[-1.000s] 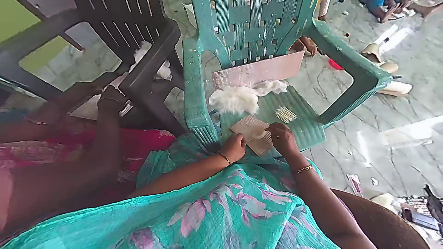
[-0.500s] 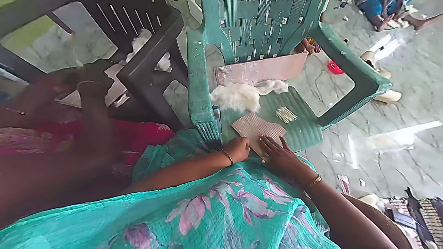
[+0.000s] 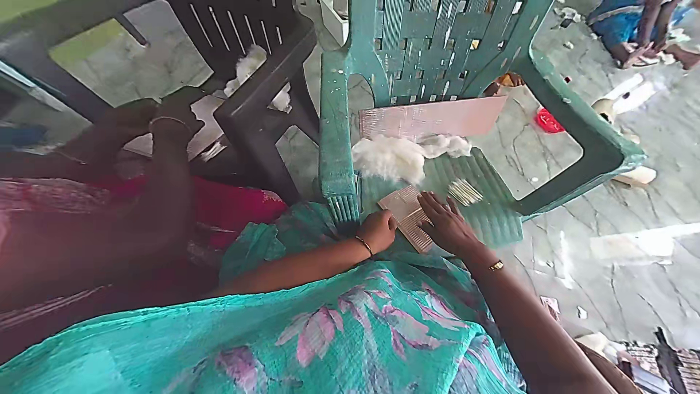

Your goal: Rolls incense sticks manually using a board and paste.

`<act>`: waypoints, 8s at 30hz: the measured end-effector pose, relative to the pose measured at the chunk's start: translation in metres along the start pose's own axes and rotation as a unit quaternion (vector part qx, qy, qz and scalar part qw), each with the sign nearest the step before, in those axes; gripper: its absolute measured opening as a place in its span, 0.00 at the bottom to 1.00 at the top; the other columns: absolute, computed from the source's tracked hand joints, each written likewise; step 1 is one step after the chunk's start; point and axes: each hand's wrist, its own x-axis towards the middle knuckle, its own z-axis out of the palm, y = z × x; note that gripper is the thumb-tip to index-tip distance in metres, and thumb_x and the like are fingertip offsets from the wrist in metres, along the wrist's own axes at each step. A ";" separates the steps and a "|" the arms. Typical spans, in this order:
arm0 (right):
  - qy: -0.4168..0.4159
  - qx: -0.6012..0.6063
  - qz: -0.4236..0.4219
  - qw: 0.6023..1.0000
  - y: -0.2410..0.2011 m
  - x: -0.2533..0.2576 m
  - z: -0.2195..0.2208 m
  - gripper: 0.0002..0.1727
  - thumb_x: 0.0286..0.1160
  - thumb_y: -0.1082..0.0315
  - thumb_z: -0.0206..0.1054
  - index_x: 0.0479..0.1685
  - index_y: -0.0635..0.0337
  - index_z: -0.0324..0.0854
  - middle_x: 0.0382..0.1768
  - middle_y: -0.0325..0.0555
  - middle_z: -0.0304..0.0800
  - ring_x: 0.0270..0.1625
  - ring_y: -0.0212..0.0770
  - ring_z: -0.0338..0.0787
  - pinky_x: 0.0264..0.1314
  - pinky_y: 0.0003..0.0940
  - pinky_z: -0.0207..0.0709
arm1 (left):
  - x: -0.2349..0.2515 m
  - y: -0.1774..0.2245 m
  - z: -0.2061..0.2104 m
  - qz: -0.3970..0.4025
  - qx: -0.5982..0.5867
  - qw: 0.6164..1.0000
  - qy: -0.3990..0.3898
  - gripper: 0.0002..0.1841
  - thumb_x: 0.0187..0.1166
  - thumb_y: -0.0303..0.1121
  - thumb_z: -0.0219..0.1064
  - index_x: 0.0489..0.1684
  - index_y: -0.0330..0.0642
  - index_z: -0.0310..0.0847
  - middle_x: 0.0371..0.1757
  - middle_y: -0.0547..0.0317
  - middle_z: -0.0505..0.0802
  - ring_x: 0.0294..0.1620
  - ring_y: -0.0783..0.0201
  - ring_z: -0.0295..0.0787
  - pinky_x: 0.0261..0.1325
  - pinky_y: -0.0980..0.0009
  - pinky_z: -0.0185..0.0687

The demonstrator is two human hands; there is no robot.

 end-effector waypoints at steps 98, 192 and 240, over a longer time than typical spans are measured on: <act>0.232 0.037 0.391 0.890 0.084 -0.001 -0.031 0.19 0.87 0.71 0.54 0.66 0.59 0.87 0.67 0.69 0.85 0.77 0.72 0.76 0.76 0.76 0.59 | 0.013 -0.020 -0.011 0.146 -0.016 0.981 -0.124 0.17 0.91 0.34 0.55 0.60 0.28 0.83 0.59 0.37 0.89 0.64 0.46 0.86 0.72 0.51 0.76; 0.180 0.329 0.237 0.896 -0.042 0.002 0.007 0.13 0.80 0.68 0.70 0.57 0.64 0.87 0.45 0.53 0.96 0.48 0.49 0.94 0.57 0.52 0.83 | 0.018 -0.001 -0.002 0.001 -0.143 0.989 0.046 0.16 0.86 0.31 0.66 0.66 0.33 0.80 0.49 0.45 0.92 0.48 0.56 0.88 0.59 0.57 0.82; -0.001 0.003 -0.003 1.000 0.007 -0.044 -0.013 0.30 0.88 0.54 0.57 0.84 0.60 0.71 0.88 0.53 0.68 0.92 0.54 0.63 0.91 0.69 0.42 | 0.003 -0.010 0.005 0.080 -0.004 0.996 0.029 0.15 0.91 0.30 0.55 0.57 0.26 0.83 0.57 0.35 0.91 0.64 0.44 0.88 0.73 0.50 0.78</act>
